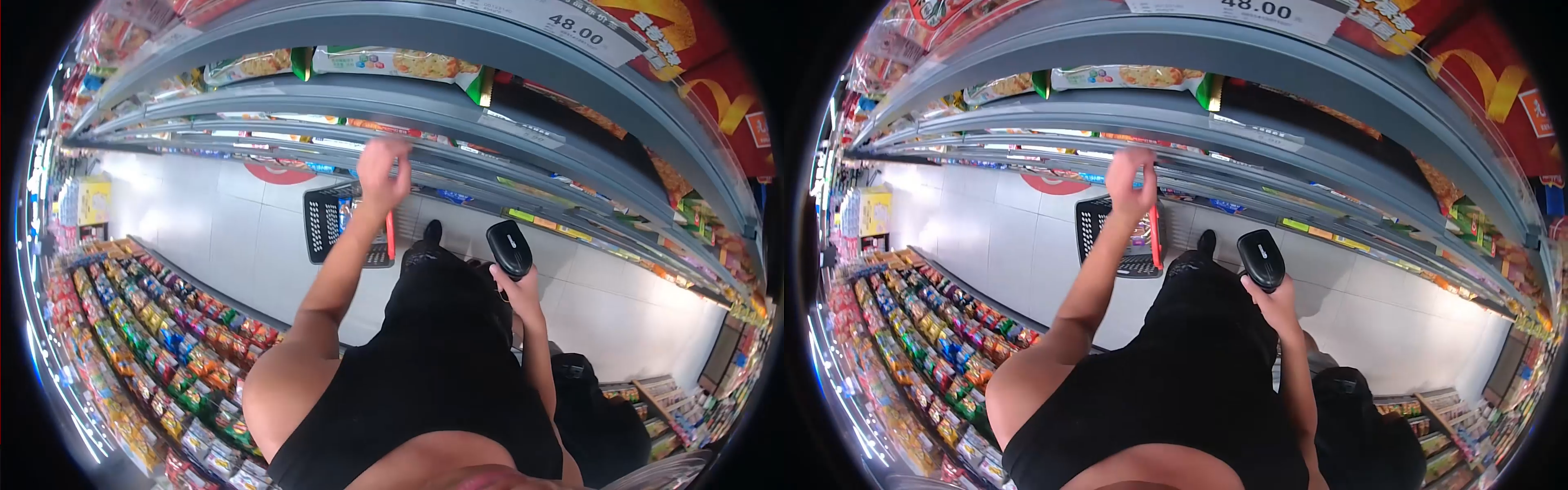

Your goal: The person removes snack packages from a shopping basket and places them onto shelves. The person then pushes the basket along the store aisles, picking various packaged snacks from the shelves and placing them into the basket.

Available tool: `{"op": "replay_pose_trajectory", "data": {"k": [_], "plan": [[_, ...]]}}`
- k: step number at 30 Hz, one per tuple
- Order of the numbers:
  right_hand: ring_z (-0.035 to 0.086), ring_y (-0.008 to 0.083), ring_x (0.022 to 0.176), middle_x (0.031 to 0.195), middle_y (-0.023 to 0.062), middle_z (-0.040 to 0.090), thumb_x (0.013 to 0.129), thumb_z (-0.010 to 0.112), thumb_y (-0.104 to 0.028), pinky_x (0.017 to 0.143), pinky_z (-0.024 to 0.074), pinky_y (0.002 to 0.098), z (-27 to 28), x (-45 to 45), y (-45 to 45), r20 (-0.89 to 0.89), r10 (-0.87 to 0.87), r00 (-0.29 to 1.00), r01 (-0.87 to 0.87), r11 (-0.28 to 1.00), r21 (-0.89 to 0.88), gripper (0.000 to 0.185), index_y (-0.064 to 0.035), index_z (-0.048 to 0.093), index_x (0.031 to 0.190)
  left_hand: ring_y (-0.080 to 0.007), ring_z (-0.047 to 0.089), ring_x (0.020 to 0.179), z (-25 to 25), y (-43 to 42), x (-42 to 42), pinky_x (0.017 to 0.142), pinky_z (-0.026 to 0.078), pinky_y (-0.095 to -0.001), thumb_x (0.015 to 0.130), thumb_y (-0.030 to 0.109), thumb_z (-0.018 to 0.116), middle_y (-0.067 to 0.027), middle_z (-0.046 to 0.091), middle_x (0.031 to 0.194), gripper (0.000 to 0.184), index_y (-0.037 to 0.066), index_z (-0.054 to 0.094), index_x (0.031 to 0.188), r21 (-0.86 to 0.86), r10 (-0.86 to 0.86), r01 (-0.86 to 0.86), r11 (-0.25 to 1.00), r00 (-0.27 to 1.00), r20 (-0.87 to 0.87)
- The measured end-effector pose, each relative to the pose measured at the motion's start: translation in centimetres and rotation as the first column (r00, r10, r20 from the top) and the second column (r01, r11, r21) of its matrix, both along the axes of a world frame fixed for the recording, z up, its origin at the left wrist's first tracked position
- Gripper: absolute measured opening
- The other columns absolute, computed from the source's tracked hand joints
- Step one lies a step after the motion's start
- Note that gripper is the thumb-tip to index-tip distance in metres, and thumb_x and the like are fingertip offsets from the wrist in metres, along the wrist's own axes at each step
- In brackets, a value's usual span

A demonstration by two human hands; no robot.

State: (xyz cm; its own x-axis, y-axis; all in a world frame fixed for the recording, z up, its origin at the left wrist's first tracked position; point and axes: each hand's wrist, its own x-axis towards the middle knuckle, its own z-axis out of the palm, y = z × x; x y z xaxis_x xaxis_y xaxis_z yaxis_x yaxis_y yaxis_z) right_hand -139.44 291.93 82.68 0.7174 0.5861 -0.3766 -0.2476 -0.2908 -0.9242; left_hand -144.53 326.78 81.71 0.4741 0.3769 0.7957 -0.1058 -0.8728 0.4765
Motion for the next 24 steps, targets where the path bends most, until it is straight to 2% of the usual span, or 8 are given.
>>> {"op": "replay_pose_trajectory", "data": {"k": [4, 7, 10, 13, 16, 19, 22, 24], "plan": [[0.053, 0.0056, 0.051, 0.062, -0.0023, 0.058, 0.087, 0.083, -0.02, 0.047, 0.0393, 0.0245, -0.8, 2.6, -1.2, -0.02, 0.11, 0.994, -0.11, 0.994, 0.008, 0.023, -0.0046, 0.066, 0.084, -0.0408, 0.065, 0.091, 2.2, 3.1, 2.4, 0.082, 0.051, -0.0463, 0.079, 0.005, 0.07, -0.0178, 0.071, 0.095, 0.016, 0.003, 0.071, 0.096, 0.023, 0.021, -0.011, 1.0, 0.855, -0.518], [0.053, 0.0061, 0.051, 0.062, -0.0015, 0.059, 0.087, 0.083, -0.024, 0.048, 0.0404, 0.0251, -0.8, 4.7, -1.6, -0.028, 0.193, 0.981, -0.194, 0.981, -0.009, 0.027, -0.004, 0.065, 0.083, -0.043, 0.064, 0.094, 3.4, 3.2, 2.6, 0.087, 0.05, -0.0492, 0.079, 0.014, 0.071, -0.0198, 0.07, 0.096, 0.021, 0.004, 0.073, 0.098, -0.104, -0.078, 0.023, 0.994, 0.823, -0.563], [0.053, 0.0061, 0.053, 0.063, -0.0015, 0.06, 0.087, 0.083, -0.024, 0.05, 0.0411, 0.0263, -0.2, 6.5, -1.0, -0.025, 0.272, 0.962, -0.271, 0.962, 0.045, 0.027, -0.0038, 0.065, 0.083, -0.0431, 0.065, 0.097, 3.8, 3.3, 2.3, 0.088, 0.051, -0.0498, 0.076, 0.016, 0.072, -0.0189, 0.071, 0.096, 0.023, 0.005, 0.074, 0.096, 0.009, 0.001, 0.006, 1.0, 0.776, -0.63], [0.062, 0.0106, 0.069, 0.076, 0.0032, 0.067, 0.086, 0.083, -0.023, 0.065, 0.0495, 0.0304, 0.4, 8.4, -0.5, 0.058, 0.37, 0.927, -0.371, 0.929, 0.006, 0.028, -0.0001, 0.069, 0.092, -0.042, 0.065, 0.1, 4.6, 2.3, 2.7, 0.09, 0.051, -0.0494, 0.074, 0.019, 0.072, -0.0196, 0.072, 0.098, 0.024, 0.006, 0.075, 0.094, 0.155, 0.107, -0.012, 0.988, 0.774, -0.624], [0.064, 0.0128, 0.081, 0.086, 0.0059, 0.071, 0.085, 0.084, -0.022, 0.075, 0.0515, 0.032, 1.4, 8.9, -0.4, 0.084, 0.4, 0.913, -0.403, 0.915, 0.022, 0.03, 0.0015, 0.07, 0.098, -0.0421, 0.064, 0.103, 4.9, 2.0, 3.5, 0.092, 0.051, -0.0492, 0.073, 0.019, 0.07, -0.0208, 0.071, 0.103, 0.028, 0.005, 0.075, 0.096, 0.006, 0.036, -0.047, 0.999, 0.668, -0.743], [0.065, 0.0129, 0.086, 0.092, 0.0068, 0.072, 0.085, 0.084, -0.021, 0.08, 0.0516, 0.0322, 1.9, 9.1, -0.7, 0.071, 0.422, 0.904, -0.424, 0.905, 0.032, 0.03, 0.002, 0.07, 0.099, -0.0414, 0.064, 0.104, 4.9, 1.8, 3.8, 0.094, 0.05, -0.0481, 0.078, 0.026, 0.072, -0.0203, 0.071, 0.104, 0.03, 0.006, 0.075, 0.1, 0.098, 0.1, -0.04, 0.994, 0.674, -0.732], [0.066, 0.0143, 0.089, 0.095, 0.0084, 0.073, 0.085, 0.083, -0.021, 0.083, 0.0518, 0.032, 1.0, 8.9, -2.0, 0.035, 0.421, 0.906, -0.422, 0.905, 0.054, 0.031, 0.0026, 0.07, 0.102, -0.0397, 0.064, 0.105, 5.8, 1.4, 4.1, 0.095, 0.05, -0.0469, 0.082, 0.039, 0.075, -0.018, 0.072, 0.104, 0.038, 0.009, 0.076, 0.104, 0.022, -0.01, 0.034, 0.999, 0.727, -0.686], [0.067, 0.0152, 0.09, 0.096, 0.0093, 0.074, 0.085, 0.083, -0.02, 0.085, 0.052, 0.032, 0.5, 8.7, -2.9, 0.028, 0.406, 0.913, -0.407, 0.911, 0.068, 0.032, 0.0029, 0.07, 0.103, -0.0377, 0.065, 0.105, 5.4, 0.9, 4.7, 0.095, 0.05, -0.0458, 0.082, 0.046, 0.076, -0.0158, 0.072, 0.104, 0.042, 0.011, 0.077, 0.106, 0.237, 0.143, 0.021, 0.971, 0.745, -0.651]]}}
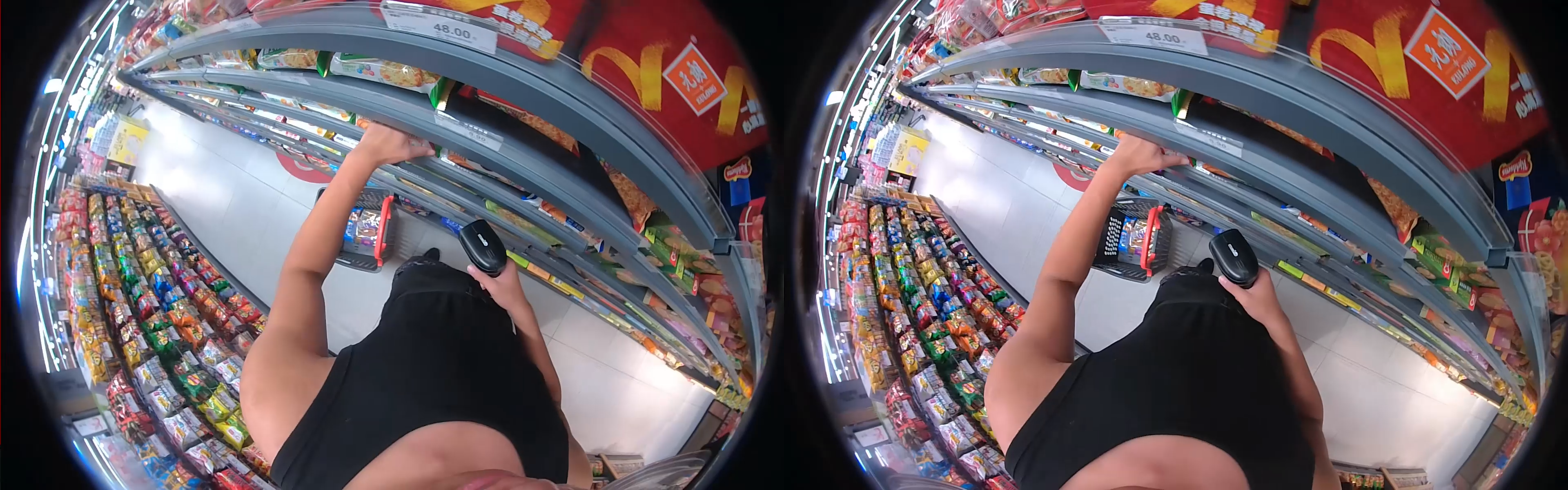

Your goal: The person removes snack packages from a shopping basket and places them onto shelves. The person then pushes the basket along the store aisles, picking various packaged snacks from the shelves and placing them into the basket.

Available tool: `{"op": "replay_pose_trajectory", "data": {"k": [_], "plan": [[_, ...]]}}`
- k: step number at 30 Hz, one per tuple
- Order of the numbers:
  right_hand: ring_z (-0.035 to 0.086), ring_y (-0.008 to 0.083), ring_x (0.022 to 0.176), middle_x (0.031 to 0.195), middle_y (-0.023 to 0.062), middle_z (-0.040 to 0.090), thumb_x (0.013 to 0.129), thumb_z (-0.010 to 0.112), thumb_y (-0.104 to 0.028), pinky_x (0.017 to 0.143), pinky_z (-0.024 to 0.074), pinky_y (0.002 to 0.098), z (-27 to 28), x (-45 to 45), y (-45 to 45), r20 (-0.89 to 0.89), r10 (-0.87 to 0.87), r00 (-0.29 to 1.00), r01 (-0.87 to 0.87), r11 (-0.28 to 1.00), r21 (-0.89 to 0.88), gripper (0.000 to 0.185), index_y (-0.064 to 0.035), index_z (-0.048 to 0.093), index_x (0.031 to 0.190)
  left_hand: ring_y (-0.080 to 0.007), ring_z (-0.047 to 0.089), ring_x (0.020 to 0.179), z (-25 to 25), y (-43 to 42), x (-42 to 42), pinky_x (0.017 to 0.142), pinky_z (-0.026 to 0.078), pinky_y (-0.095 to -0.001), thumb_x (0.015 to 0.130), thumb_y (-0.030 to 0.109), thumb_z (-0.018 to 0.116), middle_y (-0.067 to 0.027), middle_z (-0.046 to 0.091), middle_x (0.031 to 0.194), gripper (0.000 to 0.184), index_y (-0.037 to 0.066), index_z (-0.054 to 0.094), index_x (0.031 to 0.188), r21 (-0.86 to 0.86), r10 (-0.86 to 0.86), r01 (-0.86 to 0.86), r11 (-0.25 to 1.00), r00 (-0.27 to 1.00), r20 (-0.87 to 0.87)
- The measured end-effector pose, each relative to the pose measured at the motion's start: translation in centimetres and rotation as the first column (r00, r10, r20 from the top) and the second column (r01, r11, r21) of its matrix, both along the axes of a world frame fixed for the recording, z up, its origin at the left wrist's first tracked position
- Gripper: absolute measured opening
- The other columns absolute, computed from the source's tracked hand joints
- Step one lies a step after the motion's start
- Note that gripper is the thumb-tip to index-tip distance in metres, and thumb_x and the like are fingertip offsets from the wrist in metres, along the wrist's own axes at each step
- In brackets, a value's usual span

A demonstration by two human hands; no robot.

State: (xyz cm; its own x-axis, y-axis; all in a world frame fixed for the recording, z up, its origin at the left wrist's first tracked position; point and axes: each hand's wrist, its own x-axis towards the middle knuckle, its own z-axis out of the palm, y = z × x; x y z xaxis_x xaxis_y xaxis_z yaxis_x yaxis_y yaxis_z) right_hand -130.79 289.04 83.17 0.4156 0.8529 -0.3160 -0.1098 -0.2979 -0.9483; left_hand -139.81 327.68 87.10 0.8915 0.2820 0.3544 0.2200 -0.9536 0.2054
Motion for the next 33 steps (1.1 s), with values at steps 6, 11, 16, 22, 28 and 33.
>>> {"op": "replay_pose_trajectory", "data": {"k": [6, 11, 16, 22, 28, 33], "plan": [[0.069, 0.017, 0.092, 0.098, 0.0112, 0.075, 0.086, 0.083, -0.019, 0.085, 0.0525, 0.0326, 0.1, 0.6, -1.7, 0.013, -0.087, 0.996, 0.087, 0.995, 0.042, 0.031, 0.0021, 0.071, 0.105, -0.0377, 0.065, 0.108, -1.4, 0.7, 1.2, 0.097, 0.049, -0.0467, 0.083, 0.051, 0.075, -0.014, 0.073, 0.109, 0.046, 0.013, 0.077, 0.109, 0.042, -0.028, 0.031, 0.999, 0.998, -0.055], [0.069, 0.0167, 0.087, 0.094, 0.0098, 0.075, 0.086, 0.083, -0.02, 0.081, 0.053, 0.0327, -1.0, 1.3, -3.2, 0.014, -0.169, 0.986, 0.168, 0.985, 0.05, 0.029, 0.0014, 0.071, 0.103, -0.039, 0.065, 0.105, -0.4, 0.3, 0.7, 0.094, 0.05, -0.0472, 0.084, 0.048, 0.073, -0.0157, 0.073, 0.107, 0.045, 0.011, 0.076, 0.11, 0.019, -0.02, 0.022, 1.0, 0.996, -0.087], [0.065, 0.0138, 0.08, 0.087, 0.0068, 0.072, 0.086, 0.083, -0.021, 0.075, 0.0515, 0.0316, -0.9, 1.4, -3.9, -0.034, -0.171, 0.985, 0.169, 0.985, -0.045, 0.029, 0.0008, 0.07, 0.099, -0.0409, 0.064, 0.105, 1.6, 0.4, -0.2, 0.092, 0.05, -0.0478, 0.08, 0.044, 0.079, -0.0179, 0.07, 0.11, 0.048, 0.009, 0.074, 0.112, 0.004, -0.019, 0.02, 1.0, 0.989, -0.149], [0.063, 0.0119, 0.079, 0.087, 0.0055, 0.071, 0.086, 0.084, -0.021, 0.073, 0.0507, 0.0308, -1.3, 0.3, -3.1, -0.001, -0.203, 0.979, 0.203, 0.979, 0.02, 0.028, 0.0006, 0.07, 0.097, -0.0408, 0.062, 0.107, -0.4, 1.9, -1.3, 0.094, 0.047, -0.0501, 0.074, 0.034, 0.084, -0.0186, 0.069, 0.109, 0.052, 0.005, 0.069, 0.114, -0.011, -0.062, 0.061, 0.998, 0.992, -0.113], [0.063, 0.0114, 0.077, 0.084, 0.0048, 0.071, 0.086, 0.083, -0.02, 0.071, 0.0506, 0.0304, -1.4, -0.5, -2.9, -0.01, -0.2, 0.98, 0.2, 0.977, 0.075, 0.026, 0.0005, 0.07, 0.095, -0.0367, 0.062, 0.113, -0.1, -0.3, -3.8, 0.098, 0.047, -0.0509, 0.069, 0.017, 0.08, -0.0137, 0.069, 0.116, 0.049, 0.008, 0.066, 0.114, 0.147, 0.009, -0.012, 0.989, 1.0, 0.025], [0.059, 0.0075, 0.06, 0.07, 0.0006, 0.065, 0.086, 0.083, -0.018, 0.056, 0.045, 0.0267, -1.0, -0.4, -3.0, -0.049, -0.174, 0.984, 0.176, 0.983, 0.046, 0.021, -0.0025, 0.068, 0.085, -0.0331, 0.065, 0.114, 1.5, -4.7, -6.0, 0.103, 0.049, -0.0507, 0.062, 0.012, 0.081, -0.0125, 0.068, 0.113, 0.059, 0.005, 0.067, 0.119, 0.209, -0.161, 0.093, 0.973, 0.927, 0.338]]}}
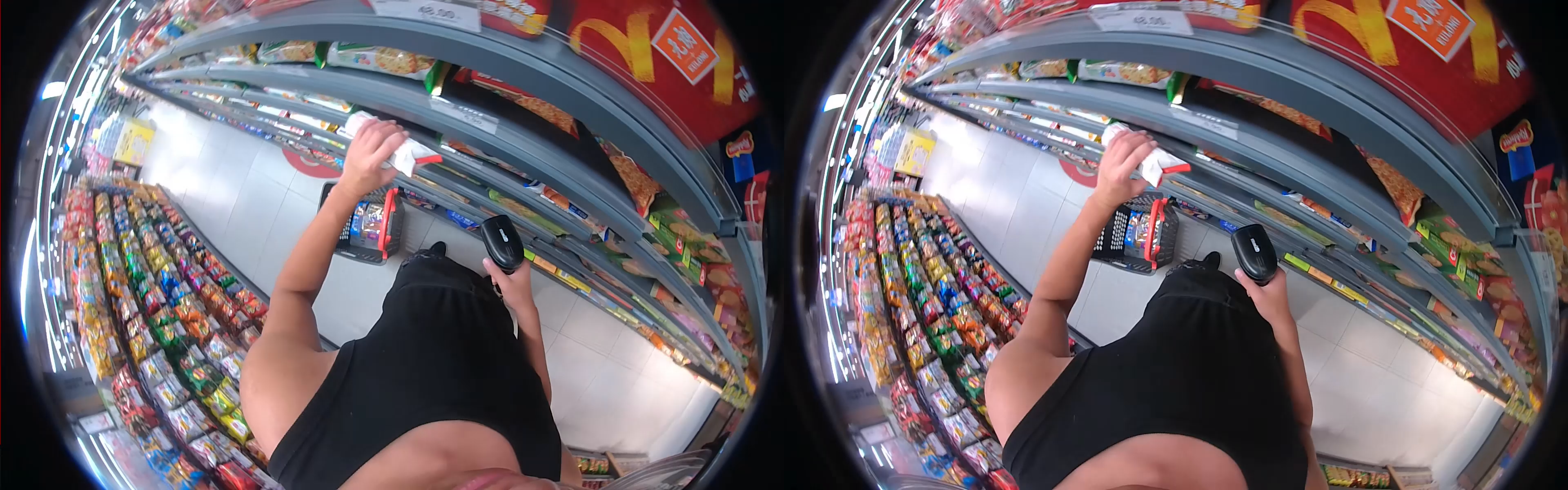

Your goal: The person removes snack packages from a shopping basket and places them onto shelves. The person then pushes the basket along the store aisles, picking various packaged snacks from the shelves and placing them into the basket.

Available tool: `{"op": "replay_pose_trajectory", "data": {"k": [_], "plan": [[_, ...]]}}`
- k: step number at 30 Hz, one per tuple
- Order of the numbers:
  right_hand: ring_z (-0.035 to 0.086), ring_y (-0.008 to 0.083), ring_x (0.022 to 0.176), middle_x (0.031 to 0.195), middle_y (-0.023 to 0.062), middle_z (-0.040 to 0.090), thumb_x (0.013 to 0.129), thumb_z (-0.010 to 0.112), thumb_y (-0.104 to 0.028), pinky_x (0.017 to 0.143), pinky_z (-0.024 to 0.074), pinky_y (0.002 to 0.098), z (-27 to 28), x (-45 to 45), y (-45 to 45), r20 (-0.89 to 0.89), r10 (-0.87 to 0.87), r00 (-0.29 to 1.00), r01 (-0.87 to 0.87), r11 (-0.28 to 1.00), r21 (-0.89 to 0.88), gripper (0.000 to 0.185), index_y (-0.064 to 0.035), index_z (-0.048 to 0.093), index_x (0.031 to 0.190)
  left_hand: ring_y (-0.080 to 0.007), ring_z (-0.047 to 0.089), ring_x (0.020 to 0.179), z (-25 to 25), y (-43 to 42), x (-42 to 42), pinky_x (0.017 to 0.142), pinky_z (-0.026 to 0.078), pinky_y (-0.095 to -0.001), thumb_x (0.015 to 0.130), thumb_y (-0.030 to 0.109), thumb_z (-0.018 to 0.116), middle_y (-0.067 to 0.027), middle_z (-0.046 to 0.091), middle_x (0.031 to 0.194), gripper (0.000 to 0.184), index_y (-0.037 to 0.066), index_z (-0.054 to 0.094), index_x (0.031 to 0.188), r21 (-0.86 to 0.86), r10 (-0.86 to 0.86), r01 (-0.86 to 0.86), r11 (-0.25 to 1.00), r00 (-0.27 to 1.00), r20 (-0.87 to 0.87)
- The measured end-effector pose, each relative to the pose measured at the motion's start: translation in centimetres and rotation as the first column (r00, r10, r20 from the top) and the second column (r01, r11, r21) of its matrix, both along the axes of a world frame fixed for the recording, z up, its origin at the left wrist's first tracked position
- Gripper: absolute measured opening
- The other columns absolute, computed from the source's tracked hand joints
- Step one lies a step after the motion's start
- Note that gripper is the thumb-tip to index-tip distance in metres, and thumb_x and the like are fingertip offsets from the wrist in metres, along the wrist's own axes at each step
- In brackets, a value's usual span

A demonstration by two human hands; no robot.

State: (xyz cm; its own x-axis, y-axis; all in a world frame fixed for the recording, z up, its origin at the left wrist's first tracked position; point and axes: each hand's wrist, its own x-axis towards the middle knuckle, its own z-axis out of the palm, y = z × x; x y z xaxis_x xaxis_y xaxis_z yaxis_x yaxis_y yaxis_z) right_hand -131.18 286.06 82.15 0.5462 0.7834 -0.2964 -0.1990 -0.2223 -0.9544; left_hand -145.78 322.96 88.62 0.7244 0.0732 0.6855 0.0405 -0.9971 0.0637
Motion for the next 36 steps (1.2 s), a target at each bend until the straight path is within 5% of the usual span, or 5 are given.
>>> {"op": "replay_pose_trajectory", "data": {"k": [6, 10, 15, 26, 36], "plan": [[0.057, 0.0051, 0.055, 0.067, -0.0022, 0.062, 0.086, 0.082, -0.015, 0.051, 0.0421, 0.0239, 0.1, 0.2, 0.6, -0.042, 0.029, 0.999, -0.027, 0.998, 0.052, 0.02, -0.004, 0.067, 0.08, -0.0335, 0.067, 0.101, -1.5, -9.6, -1.1, 0.091, 0.052, -0.0405, 0.073, 0.032, 0.091, -0.0176, 0.066, 0.113, 0.083, 0.002, 0.055, 0.141, -0.668, -0.065, 0.02, 0.744, 0.997, -0.043], [0.057, 0.0053, 0.055, 0.069, -0.002, 0.063, 0.086, 0.082, -0.014, 0.051, 0.0428, 0.0239, 0.3, 0.4, 0.5, -0.038, 0.095, 0.995, -0.093, 0.994, 0.048, 0.019, -0.0037, 0.067, 0.083, -0.0243, 0.07, 0.092, -8.4, -15.2, -0.2, 0.083, 0.057, -0.0381, 0.097, 0.041, 0.068, -0.0102, 0.066, 0.105, 0.057, 0.003, 0.052, 0.137, -0.987, -0.009, 0.16, -0.012, 0.987, 0.161], [0.057, 0.0054, 0.056, 0.071, -0.0015, 0.064, 0.087, 0.081, -0.012, 0.052, 0.0434, 0.024, 0.1, 0.8, 0.0, -0.028, 0.204, 0.979, -0.202, 0.977, 0.061, 0.017, -0.0028, 0.068, 0.087, -0.0265, 0.073, 0.081, -11.3, -20.4, 0.3, 0.07, 0.062, -0.0423, 0.104, 0.067, 0.036, -0.0148, 0.07, 0.099, 0.069, 0.005, 0.058, 0.122, -0.453, 0.2, 0.38, -0.806, 0.896, 0.396], [0.057, 0.004, 0.06, 0.073, -0.0021, 0.065, 0.088, 0.08, -0.013, 0.054, 0.0432, 0.0233, -0.2, -0.1, 1.5, -0.019, 0.345, 0.938, -0.344, 0.938, 0.052, 0.015, -0.0024, 0.07, 0.09, -0.0296, 0.072, 0.097, -9.7, -28.0, -4.0, 0.081, 0.063, -0.0478, 0.095, 0.013, 0.07, -0.0146, 0.061, 0.121, 0.072, 0.017, 0.028, 0.153, -0.443, 0.169, 0.332, -0.833, 0.915, 0.367], [0.058, 0.0048, 0.058, 0.075, -0.0007, 0.066, 0.088, 0.08, -0.01, 0.052, 0.0437, 0.0224, -1.2, -5.8, 12.5, -0.034, 0.395, 0.918, -0.397, 0.912, -0.102, 0.017, -0.0013, 0.068, 0.096, -0.026, 0.073, 0.092, -15.2, -16.5, -8.5, 0.077, 0.063, -0.0391, 0.102, 0.028, 0.063, -0.011, 0.061, 0.115, 0.056, 0.014, 0.035, 0.148, -0.372, 0.494, 0.549, -0.748, 0.836, 0.241]]}}
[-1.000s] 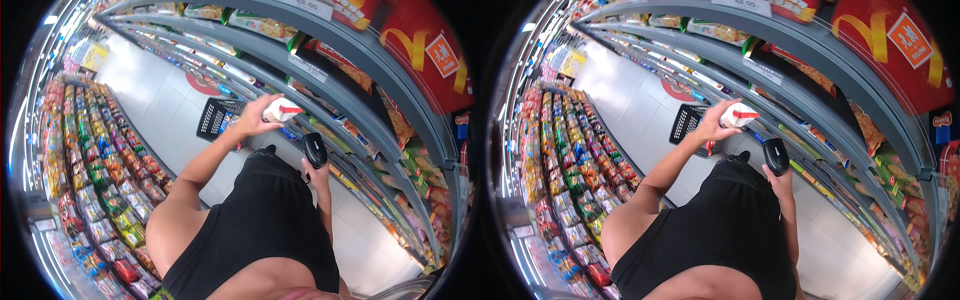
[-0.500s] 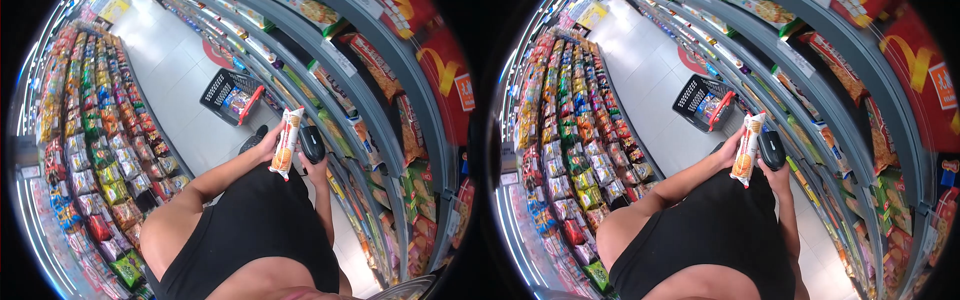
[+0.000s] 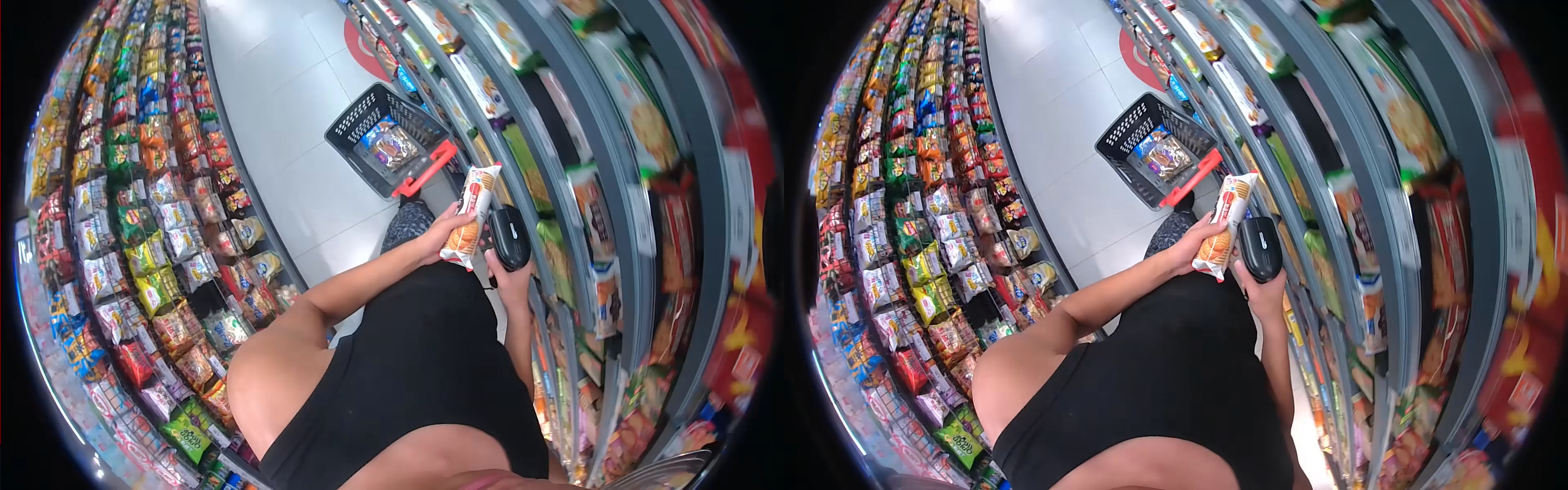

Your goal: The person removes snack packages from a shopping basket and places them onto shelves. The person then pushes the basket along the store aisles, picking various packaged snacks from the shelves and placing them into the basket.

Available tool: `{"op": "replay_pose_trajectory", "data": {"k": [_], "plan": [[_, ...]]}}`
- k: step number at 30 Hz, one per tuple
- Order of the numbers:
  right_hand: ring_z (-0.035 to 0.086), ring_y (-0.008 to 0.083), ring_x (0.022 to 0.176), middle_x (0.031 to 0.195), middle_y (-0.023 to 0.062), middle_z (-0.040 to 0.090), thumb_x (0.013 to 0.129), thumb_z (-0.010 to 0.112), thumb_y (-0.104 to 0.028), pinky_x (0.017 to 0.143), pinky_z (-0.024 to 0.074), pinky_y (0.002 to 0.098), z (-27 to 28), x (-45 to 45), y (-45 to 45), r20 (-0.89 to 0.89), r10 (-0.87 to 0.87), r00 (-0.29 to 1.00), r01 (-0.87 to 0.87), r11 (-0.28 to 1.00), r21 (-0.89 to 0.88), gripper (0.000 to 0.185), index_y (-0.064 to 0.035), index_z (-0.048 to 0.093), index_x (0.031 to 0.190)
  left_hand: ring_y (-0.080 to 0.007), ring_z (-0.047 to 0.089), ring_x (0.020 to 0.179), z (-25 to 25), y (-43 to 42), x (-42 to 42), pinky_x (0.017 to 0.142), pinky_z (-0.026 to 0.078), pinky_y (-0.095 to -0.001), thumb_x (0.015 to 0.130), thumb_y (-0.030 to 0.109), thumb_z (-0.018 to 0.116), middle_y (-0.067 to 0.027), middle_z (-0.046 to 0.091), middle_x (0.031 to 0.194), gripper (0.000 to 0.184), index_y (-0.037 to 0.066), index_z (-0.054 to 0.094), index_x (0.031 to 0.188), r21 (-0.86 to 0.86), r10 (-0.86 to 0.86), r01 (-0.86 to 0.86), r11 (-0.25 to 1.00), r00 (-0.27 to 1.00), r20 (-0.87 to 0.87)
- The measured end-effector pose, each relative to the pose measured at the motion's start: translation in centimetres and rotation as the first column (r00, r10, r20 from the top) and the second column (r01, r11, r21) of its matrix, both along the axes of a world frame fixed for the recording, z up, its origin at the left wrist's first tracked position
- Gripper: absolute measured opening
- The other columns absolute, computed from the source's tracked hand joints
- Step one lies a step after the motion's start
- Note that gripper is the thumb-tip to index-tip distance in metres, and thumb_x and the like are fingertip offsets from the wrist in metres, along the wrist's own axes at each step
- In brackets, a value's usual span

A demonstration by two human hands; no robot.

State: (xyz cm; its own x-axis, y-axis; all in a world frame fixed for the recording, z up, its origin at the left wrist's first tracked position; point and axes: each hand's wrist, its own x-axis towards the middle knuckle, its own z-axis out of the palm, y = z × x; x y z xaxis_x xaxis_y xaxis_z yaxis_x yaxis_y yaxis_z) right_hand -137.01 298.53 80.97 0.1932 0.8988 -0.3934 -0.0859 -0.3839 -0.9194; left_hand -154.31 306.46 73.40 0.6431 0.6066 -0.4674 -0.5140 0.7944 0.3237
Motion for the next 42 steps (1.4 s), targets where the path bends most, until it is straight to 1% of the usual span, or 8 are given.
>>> {"op": "replay_pose_trajectory", "data": {"k": [6, 13, 18, 25, 29, 33, 39, 42], "plan": [[0.057, 0.006, 0.056, 0.072, -0.0013, 0.064, 0.088, 0.081, -0.011, 0.051, 0.0439, 0.023, -1.4, -5.0, 8.0, 0.054, 0.093, 0.994, -0.084, 0.986, -0.147, 0.018, -0.0017, 0.068, 0.097, -0.0214, 0.069, 0.103, -2.3, 7.0, -5.6, 0.08, 0.063, -0.0384, 0.101, 0.029, 0.065, -0.0125, 0.061, 0.119, 0.059, 0.01, 0.034, 0.148, -0.057, 0.082, -0.086, 0.995, 0.995, -0.06], [0.057, 0.0058, 0.057, 0.071, -0.0015, 0.064, 0.089, 0.081, -0.014, 0.052, 0.0434, 0.0233, -5.9, -9.6, 15.7, 0.084, 0.266, 0.96, -0.231, 0.928, -0.293, 0.018, -0.0017, 0.069, 0.092, -0.0184, 0.069, 0.098, -11.2, 10.6, -8.8, 0.08, 0.061, -0.0348, 0.094, 0.03, 0.075, -0.0104, 0.061, 0.116, 0.057, 0.004, 0.043, 0.133, -0.138, 0.264, -0.359, 0.923, 0.853, -0.451], [0.056, 0.0057, 0.056, 0.071, -0.0019, 0.062, 0.09, 0.08, -0.011, 0.052, 0.0427, 0.0227, -9.3, -11.6, 19.4, -0.033, 0.327, 0.945, -0.315, 0.873, -0.372, 0.015, -0.0016, 0.068, 0.093, -0.0209, 0.072, 0.081, -18.0, 15.4, -14.1, 0.058, 0.063, -0.0384, 0.098, 0.044, 0.067, -0.0096, 0.065, 0.102, 0.052, 0.008, 0.044, 0.127, -0.311, 0.229, -0.455, 0.835, 0.8, -0.555], [0.058, 0.0091, 0.056, 0.074, 0.0015, 0.061, 0.091, 0.073, 0.0, 0.053, 0.0464, 0.0247, -13.1, -12.9, 22.2, -0.073, 0.258, 0.963, -0.257, 0.813, -0.523, 0.016, 0.0005, 0.064, 0.104, -0.0249, 0.074, 0.075, -39.5, 19.9, -17.2, 0.053, 0.062, -0.0378, 0.087, 0.041, 0.076, -0.0124, 0.07, 0.097, 0.052, 0.003, 0.061, 0.119, -0.246, 0.28, -0.605, 0.757, 0.642, -0.714], [0.059, 0.0107, 0.059, 0.08, 0.004, 0.061, 0.091, 0.07, 0.004, 0.056, 0.0494, 0.0269, -15.8, -13.2, 22.4, -0.053, 0.17, 0.984, -0.171, 0.82, -0.547, 0.024, 0.0026, 0.06, 0.113, -0.0215, 0.071, 0.059, -49.6, 23.2, -17.8, 0.044, 0.055, -0.0312, 0.088, 0.056, 0.071, -0.0112, 0.074, 0.084, 0.056, 0.001, 0.073, 0.103, -0.39, 0.13, -0.702, 0.596, 0.563, -0.816], [0.055, 0.0119, 0.06, 0.082, 0.0038, 0.059, 0.094, 0.066, 0.0, 0.058, 0.0471, 0.0291, -19.0, -13.1, 22.9, 0.077, 0.115, 0.99, -0.057, 0.847, -0.529, 0.024, 0.002, 0.059, 0.117, -0.0228, 0.07, 0.053, -56.4, 24.6, -19.5, 0.04, 0.052, -0.0323, 0.088, 0.059, 0.068, -0.0147, 0.073, 0.077, 0.066, -0.007, 0.073, 0.091, -0.429, -0.154, -0.628, 0.649, 0.444, -0.883], [0.054, 0.0122, 0.056, 0.084, 0.0056, 0.057, 0.093, 0.064, 0.002, 0.054, 0.0477, 0.0282, -22.1, -11.1, 22.4, 0.175, 0.111, 0.978, 0.001, 0.844, -0.536, 0.028, 0.0007, 0.055, 0.12, -0.0409, 0.071, 0.108, -70.9, 24.5, -23.7, 0.094, 0.054, -0.0482, 0.081, 0.072, 0.066, -0.0285, 0.073, 0.109, 0.086, -0.008, 0.069, 0.111, -0.451, -0.398, -0.505, 0.736, 0.216, -0.892], [0.054, 0.0118, 0.06, 0.086, 0.0051, 0.057, 0.094, 0.063, 0.002, 0.058, 0.0499, 0.0294, -22.6, -10.4, 22.1, 0.176, 0.074, 0.982, 0.045, 0.805, -0.591, 0.03, 0.0008, 0.054, 0.122, -0.041, 0.069, 0.114, -74.3, 26.3, -26.1, 0.097, 0.053, -0.0472, 0.078, 0.066, 0.071, -0.0291, 0.069, 0.121, 0.086, -0.006, 0.062, 0.124, -0.387, -0.344, -0.511, 0.768, 0.181, -0.921]]}}
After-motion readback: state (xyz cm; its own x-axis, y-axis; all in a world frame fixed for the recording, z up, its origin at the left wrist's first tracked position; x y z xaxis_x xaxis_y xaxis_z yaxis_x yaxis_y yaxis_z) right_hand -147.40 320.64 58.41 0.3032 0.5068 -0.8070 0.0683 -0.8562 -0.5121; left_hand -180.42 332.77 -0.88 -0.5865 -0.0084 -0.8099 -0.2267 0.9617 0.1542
